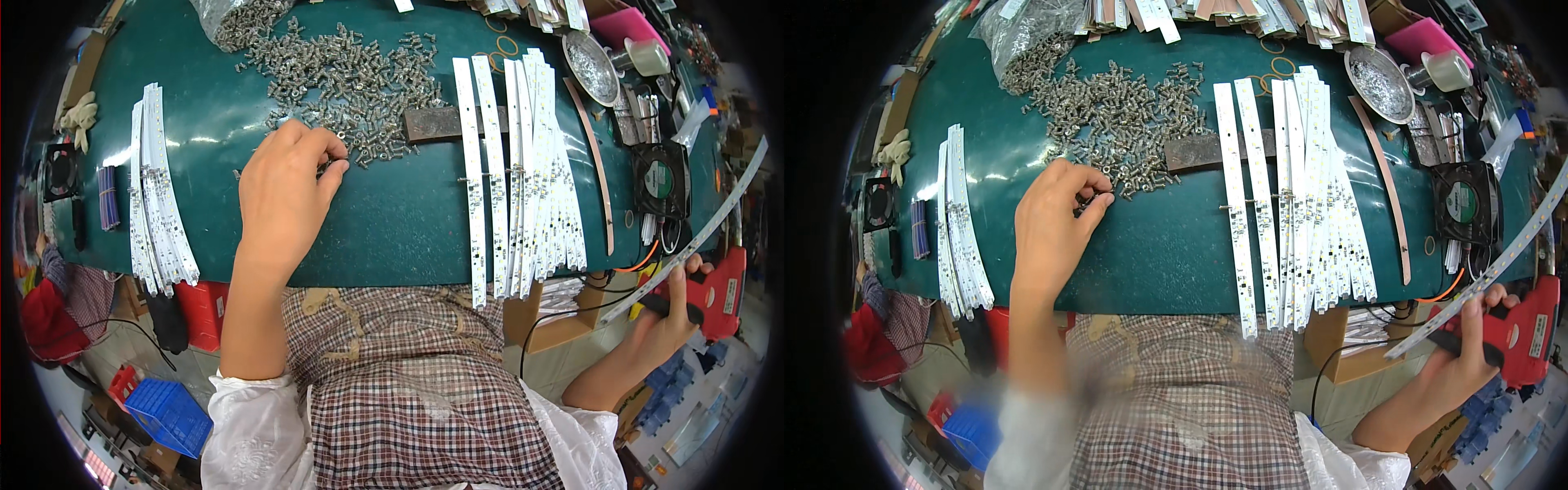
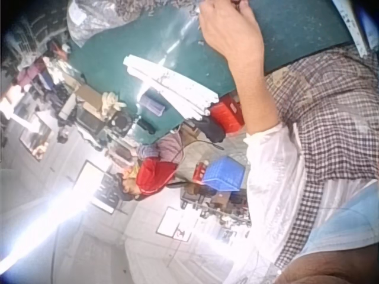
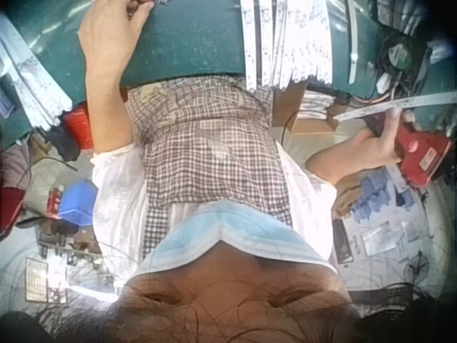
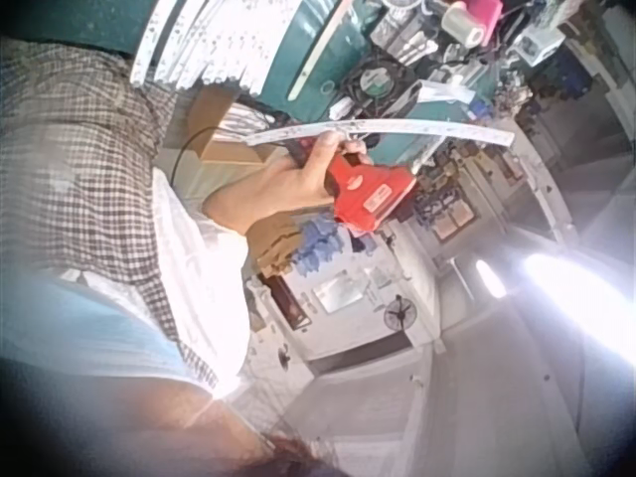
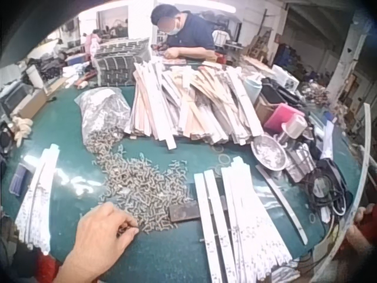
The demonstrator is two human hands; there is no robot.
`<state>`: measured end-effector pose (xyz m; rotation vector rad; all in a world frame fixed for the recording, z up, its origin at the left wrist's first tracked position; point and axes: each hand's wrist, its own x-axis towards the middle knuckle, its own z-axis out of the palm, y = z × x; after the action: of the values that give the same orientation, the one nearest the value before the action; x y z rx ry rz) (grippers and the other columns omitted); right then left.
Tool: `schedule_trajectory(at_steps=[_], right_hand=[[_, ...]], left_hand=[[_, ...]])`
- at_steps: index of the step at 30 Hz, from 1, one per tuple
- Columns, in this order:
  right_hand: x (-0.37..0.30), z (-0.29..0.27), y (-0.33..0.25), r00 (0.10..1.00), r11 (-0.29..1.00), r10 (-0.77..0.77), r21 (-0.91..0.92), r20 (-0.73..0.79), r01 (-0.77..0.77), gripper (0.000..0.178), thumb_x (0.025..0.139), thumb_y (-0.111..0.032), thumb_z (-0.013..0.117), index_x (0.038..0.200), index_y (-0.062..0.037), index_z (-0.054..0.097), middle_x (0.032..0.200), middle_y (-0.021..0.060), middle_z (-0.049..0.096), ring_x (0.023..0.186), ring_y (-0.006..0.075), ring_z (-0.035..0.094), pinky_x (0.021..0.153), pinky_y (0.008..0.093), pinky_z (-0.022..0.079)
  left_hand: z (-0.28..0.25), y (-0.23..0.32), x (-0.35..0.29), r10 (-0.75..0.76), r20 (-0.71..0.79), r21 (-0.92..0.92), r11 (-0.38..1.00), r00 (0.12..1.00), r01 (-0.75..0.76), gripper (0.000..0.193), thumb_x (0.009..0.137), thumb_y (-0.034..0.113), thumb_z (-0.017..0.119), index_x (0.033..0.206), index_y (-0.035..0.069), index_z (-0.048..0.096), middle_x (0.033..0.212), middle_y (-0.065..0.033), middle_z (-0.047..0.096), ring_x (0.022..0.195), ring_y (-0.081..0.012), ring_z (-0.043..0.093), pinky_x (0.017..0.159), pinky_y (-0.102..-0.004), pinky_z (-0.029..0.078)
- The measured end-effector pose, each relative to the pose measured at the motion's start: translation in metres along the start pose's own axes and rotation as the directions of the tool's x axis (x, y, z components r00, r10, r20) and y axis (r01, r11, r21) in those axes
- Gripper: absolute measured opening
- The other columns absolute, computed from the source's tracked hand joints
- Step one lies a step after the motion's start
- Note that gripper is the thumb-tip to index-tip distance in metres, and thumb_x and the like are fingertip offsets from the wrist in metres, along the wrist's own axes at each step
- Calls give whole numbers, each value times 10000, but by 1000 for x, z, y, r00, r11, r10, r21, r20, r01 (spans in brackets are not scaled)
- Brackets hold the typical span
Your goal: The person attaches lenses and LEDs to circuit board strips using a handheld soldering gun.
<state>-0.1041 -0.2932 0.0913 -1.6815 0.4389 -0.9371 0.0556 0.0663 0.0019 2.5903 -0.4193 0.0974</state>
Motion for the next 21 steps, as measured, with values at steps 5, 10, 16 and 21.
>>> schedule_trajectory(at_steps=[5, 10, 16, 21], right_hand=[[-40, 30, -21, 987, 989, 141, -46, 80, -138, 482, 777, 81, 624, 1214, 18, 430, 1088, 103, 472, 1010, 152, 479, 924, 271, 392], [-67, 51, -20, 936, 952, 302, -2, 183, -307, 515, 736, 63, 681, 1181, -27, 438, 1036, 74, 478, 879, 118, 493, 830, 231, 419], [-83, 61, -17, 905, 941, 331, -16, 266, -339, 530, 723, 109, 688, 1171, -29, 440, 1026, 74, 462, 860, 113, 500, 785, 250, 441], [-89, 67, -15, 865, 914, 393, -28, 311, -405, 541, 716, 166, 671, 1156, -33, 427, 1040, 86, 464, 812, 140, 569, 682, 255, 488]], left_hand=[[-2, -2, 8, 52, 87, 11, 999, 995, -53, 131, 748, 68, 737, 848, 61, 653, 785, -53, 566, 747, -202, 585, 650, -336, 473], [4, -6, 8, 121, -22, 19, 993, 992, -121, 134, 705, 68, 707, 818, 59, 635, 731, -49, 551, 642, -183, 546, 603, -316, 451], [-8, -6, 15, -212, -137, -383, 912, 968, 146, 79, 719, 83, 700, 776, 51, 655, 759, -20, 653, 607, -104, 598, 554, -259, 461], [-7, -10, 14, -287, -63, -392, 888, 956, 241, 105, 750, 91, 720, 829, 40, 673, 796, -5, 683, 595, -61, 587, 548, -226, 444]])
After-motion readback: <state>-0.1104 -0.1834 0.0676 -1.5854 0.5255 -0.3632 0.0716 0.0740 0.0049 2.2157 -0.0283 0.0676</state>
